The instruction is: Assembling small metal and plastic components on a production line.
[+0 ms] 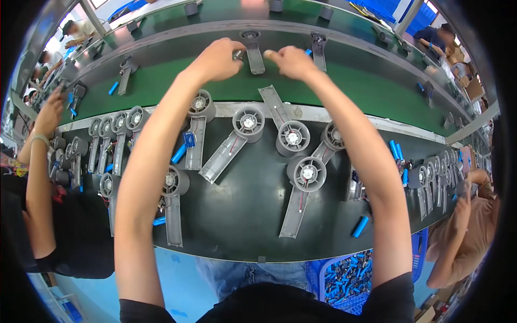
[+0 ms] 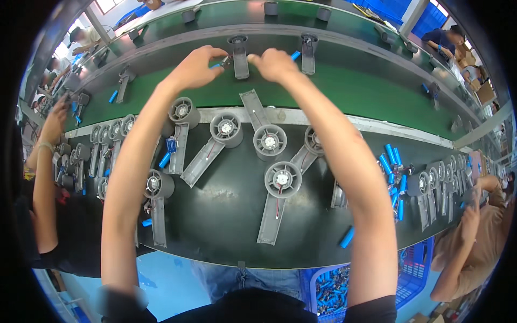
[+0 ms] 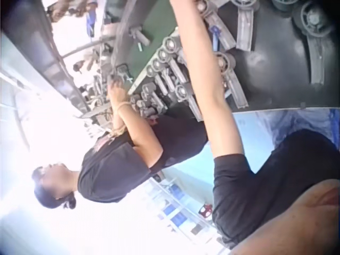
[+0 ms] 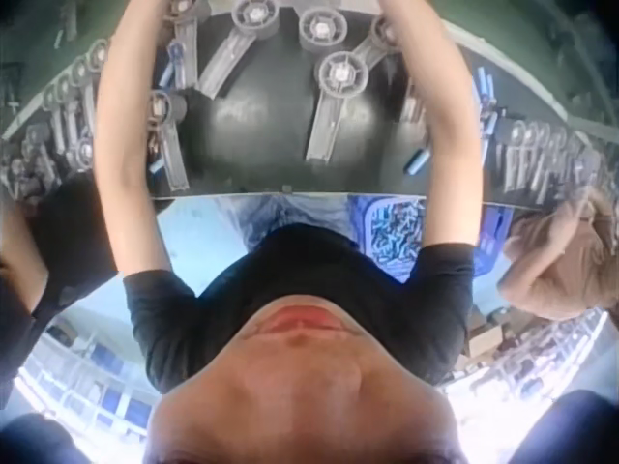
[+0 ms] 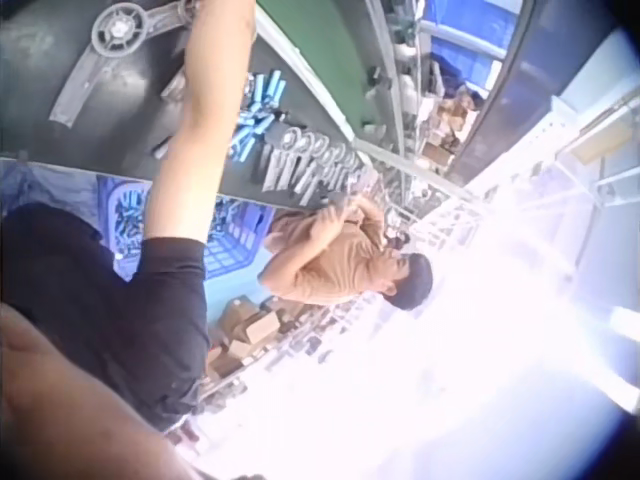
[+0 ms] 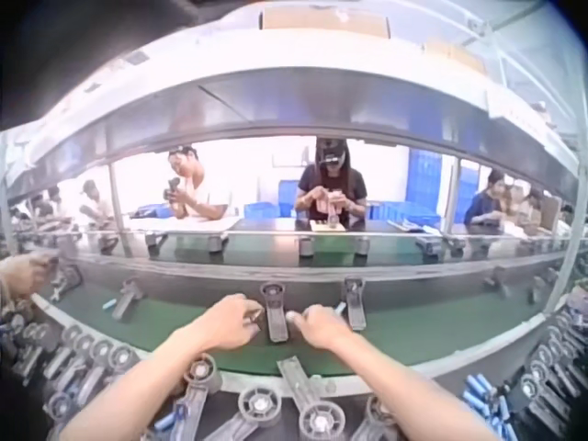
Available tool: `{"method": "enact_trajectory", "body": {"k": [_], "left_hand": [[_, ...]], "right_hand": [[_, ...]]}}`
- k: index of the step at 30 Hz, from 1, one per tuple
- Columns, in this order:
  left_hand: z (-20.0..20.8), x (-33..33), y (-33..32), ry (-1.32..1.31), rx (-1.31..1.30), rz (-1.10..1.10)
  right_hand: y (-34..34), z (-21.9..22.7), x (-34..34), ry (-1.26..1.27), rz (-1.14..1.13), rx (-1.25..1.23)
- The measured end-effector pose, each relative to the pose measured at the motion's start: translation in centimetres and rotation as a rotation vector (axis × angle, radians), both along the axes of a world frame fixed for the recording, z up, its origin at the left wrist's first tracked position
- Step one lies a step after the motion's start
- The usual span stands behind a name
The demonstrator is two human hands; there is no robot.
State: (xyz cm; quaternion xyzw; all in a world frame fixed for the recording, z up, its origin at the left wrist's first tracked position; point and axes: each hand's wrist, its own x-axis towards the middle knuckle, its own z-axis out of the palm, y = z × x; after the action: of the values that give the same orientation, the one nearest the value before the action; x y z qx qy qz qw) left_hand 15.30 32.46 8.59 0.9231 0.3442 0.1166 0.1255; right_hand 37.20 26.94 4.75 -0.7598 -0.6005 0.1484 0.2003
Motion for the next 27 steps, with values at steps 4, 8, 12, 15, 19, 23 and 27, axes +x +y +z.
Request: {"method": "enact_trajectory", "body": {"k": [4, 8, 12, 15, 19, 23, 27], "left_hand": [[3.5, -1.9, -7.8, 0.225, -0.311, -0.314], [1.7, -2.6, -10.5, 0.250, -0.325, -0.302], [2.0, -3.8, -13.1, 0.041, 0.043, -0.318], [3.9, -4.9, -16.5, -0.149, 0.164, -0.320], [4.8, -6.5, -24.4, -0.114, 0.093, -0.140], [1.0, -7.8, -28.9, -0.152, 0.062, -0.079], [-1.7, -8.5, -30.5, -0.114, -0.011, -0.017]], "right_hand": [[-9.0, 5.3, 1.8, -0.030, -0.001, 0.071], [-20.1, 8.6, 1.4, -0.033, -0.103, 0.066], [-30.1, 7.6, 3.0, -0.103, -0.235, 0.018], [-35.3, 5.4, 2.5, -0.105, -0.184, -0.030], [-39.1, 3.0, -0.1, -0.206, -0.158, 0.045], [-36.6, 1.4, 2.3, -0.405, -0.025, 0.417], [-35.9, 2.2, 3.7, -0.353, 0.043, 0.161]]}}
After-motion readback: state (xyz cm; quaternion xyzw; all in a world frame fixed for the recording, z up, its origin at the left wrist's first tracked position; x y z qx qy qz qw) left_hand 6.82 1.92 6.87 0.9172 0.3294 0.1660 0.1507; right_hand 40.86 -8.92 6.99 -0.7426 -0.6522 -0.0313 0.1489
